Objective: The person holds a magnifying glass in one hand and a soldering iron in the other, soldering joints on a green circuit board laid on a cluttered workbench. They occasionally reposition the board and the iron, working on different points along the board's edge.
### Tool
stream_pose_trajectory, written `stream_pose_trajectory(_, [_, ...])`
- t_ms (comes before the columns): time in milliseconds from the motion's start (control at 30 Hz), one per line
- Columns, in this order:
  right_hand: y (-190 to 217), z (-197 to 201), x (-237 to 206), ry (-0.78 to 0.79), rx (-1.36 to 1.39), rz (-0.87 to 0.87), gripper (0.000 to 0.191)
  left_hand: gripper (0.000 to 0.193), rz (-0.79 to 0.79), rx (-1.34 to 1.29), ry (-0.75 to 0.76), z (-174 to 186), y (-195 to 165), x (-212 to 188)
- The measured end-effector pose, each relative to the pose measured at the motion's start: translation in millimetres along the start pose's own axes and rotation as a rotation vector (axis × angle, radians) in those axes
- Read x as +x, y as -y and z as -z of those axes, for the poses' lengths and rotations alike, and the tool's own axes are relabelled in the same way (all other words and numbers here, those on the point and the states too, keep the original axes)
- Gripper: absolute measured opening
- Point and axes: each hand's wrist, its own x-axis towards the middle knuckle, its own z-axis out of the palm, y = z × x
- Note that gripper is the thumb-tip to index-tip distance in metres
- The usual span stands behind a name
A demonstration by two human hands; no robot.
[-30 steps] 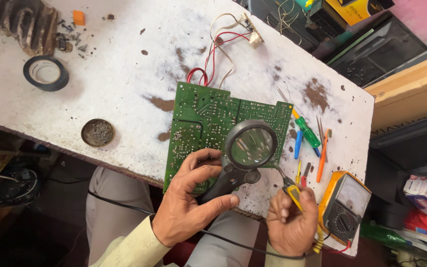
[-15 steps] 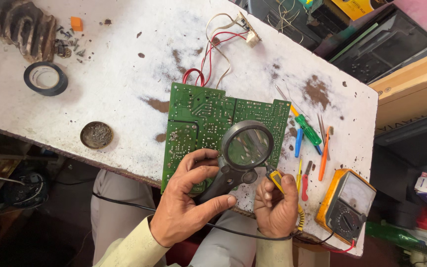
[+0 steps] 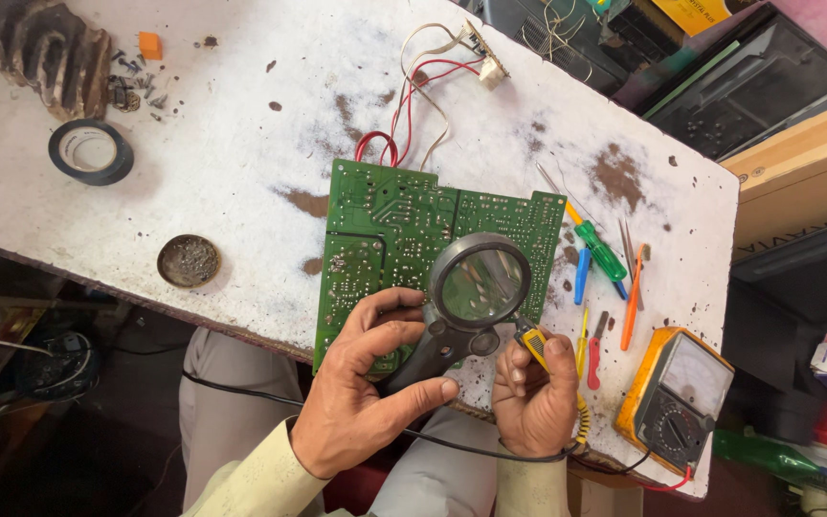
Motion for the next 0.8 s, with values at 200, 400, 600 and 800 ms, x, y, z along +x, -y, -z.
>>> stream_pose_trajectory(200, [-1.9, 1.1, 0.0, 0.086, -0.009, 0.042, 0.017, 0.043, 0.001, 0.003, -0.007, -1.3, -0.3, 0.3])
stream_pose_trajectory(400, [-2.6, -0.1, -0.9, 0.069, -0.032, 0.049, 0.018, 0.042, 0.021, -0.008, 0.001, -1.3, -1.9, 0.1])
stream_pose_trajectory(600, [-3.5, -0.3, -0.4, 0.065, -0.029, 0.056, 0.019, 0.042, 0.025, 0.001, 0.005, -1.0, -1.6, -0.2])
stream_pose_trajectory(800, [-5.0, 3.4, -0.1, 0.076, -0.003, 0.068, 0.020, 0.042, 0.018, 0.007, -0.004, -2.1, -0.7, -0.1])
